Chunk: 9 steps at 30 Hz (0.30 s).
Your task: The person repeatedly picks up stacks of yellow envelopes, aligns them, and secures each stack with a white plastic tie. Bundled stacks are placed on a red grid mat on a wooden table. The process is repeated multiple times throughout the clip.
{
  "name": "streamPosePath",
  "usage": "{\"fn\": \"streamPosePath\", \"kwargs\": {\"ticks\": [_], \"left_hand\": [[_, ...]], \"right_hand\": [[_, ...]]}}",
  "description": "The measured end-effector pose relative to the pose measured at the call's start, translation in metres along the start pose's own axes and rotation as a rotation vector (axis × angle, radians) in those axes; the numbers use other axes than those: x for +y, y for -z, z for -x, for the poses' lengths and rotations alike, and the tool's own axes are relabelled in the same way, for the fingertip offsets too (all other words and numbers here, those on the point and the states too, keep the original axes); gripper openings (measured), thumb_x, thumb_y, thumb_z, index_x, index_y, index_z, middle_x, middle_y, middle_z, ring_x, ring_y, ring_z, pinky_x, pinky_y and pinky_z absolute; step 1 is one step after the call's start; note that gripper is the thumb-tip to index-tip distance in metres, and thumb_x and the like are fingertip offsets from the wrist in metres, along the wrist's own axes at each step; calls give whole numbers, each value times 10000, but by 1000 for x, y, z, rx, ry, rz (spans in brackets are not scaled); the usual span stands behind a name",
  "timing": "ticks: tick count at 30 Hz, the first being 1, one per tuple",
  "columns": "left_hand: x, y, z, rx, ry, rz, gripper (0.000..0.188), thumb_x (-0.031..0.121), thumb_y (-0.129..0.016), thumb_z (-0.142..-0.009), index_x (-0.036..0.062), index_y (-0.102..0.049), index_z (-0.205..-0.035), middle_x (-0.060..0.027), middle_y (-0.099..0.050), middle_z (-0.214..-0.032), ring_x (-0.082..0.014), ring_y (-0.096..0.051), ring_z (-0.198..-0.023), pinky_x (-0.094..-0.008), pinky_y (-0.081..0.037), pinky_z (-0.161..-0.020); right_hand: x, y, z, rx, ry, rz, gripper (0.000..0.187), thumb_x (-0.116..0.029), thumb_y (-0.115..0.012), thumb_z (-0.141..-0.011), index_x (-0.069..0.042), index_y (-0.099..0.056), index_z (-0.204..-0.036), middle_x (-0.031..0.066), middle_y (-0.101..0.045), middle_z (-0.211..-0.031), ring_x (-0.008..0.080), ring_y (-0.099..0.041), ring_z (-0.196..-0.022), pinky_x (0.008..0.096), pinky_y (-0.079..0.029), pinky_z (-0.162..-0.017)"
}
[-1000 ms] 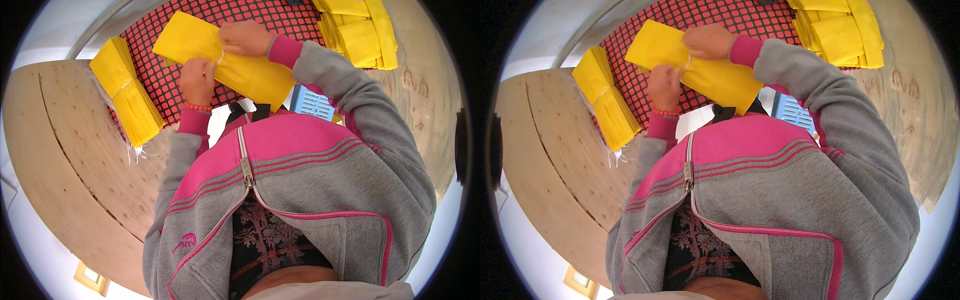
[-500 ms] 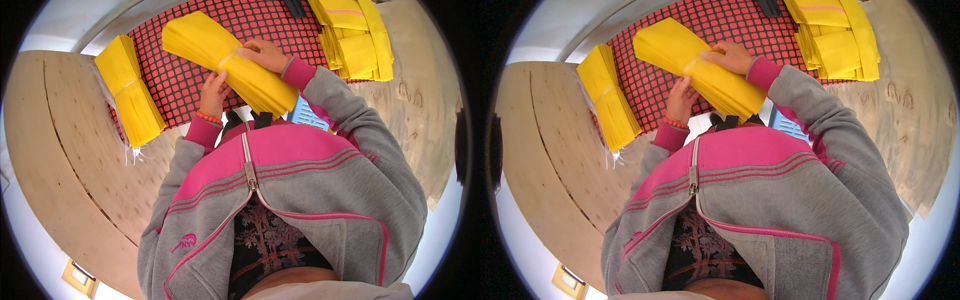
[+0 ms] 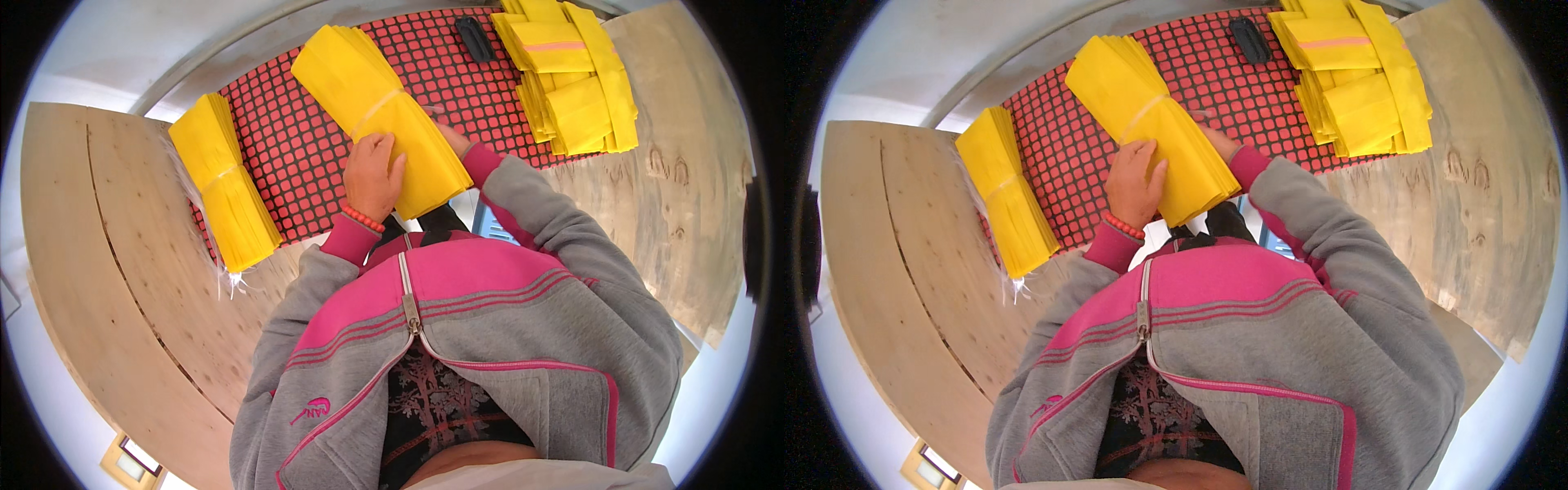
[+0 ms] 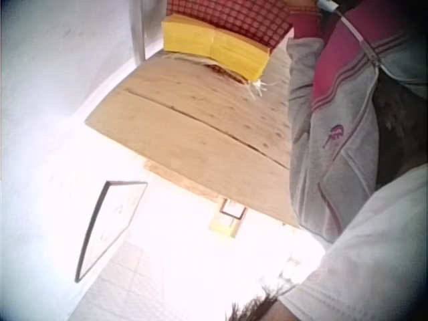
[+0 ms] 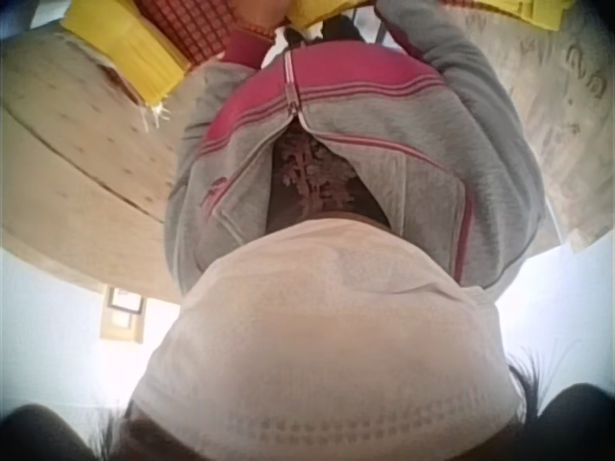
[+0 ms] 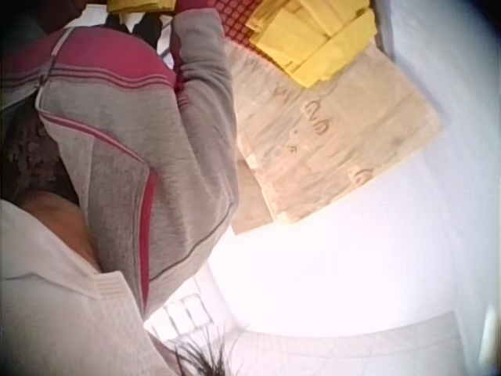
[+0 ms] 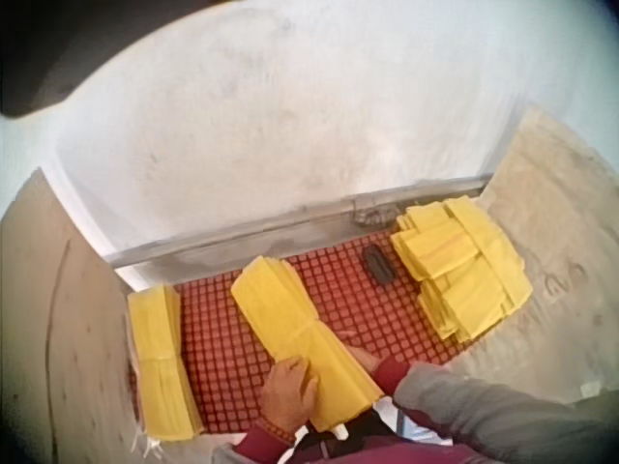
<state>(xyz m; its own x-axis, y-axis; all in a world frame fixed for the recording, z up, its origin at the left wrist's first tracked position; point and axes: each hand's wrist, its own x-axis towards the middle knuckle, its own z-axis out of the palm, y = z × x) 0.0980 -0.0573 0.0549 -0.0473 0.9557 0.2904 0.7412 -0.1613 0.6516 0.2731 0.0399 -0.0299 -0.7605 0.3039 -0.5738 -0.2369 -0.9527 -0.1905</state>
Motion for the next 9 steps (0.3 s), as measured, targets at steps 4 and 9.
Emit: {"fn": "streamPosePath", "kwargs": {"ticks": [4,9], "left_hand": [[-4,-4,-3,-15,-41,-7,352,164,-682,-782,14,-608,-1092,-146,-597,-1054,-324,-574,-988,-403,-474,-839],[-5,-6,-11,88,-153,-112,394,199,-703,-758,26,-606,-1099,-162,-575,-1160,-343,-556,-1058,-442,-447,-912]], "right_hand": [[-14,11,24,0,147,161,490,-448,-337,-1018,-81,-502,-1297,87,-587,-1245,197,-562,-1141,353,-459,-959],[-48,-9,50,220,54,916,583,-538,-394,-972,-78,-491,-1316,70,-580,-1263,203,-569,-1125,361,-447,-966]]}}
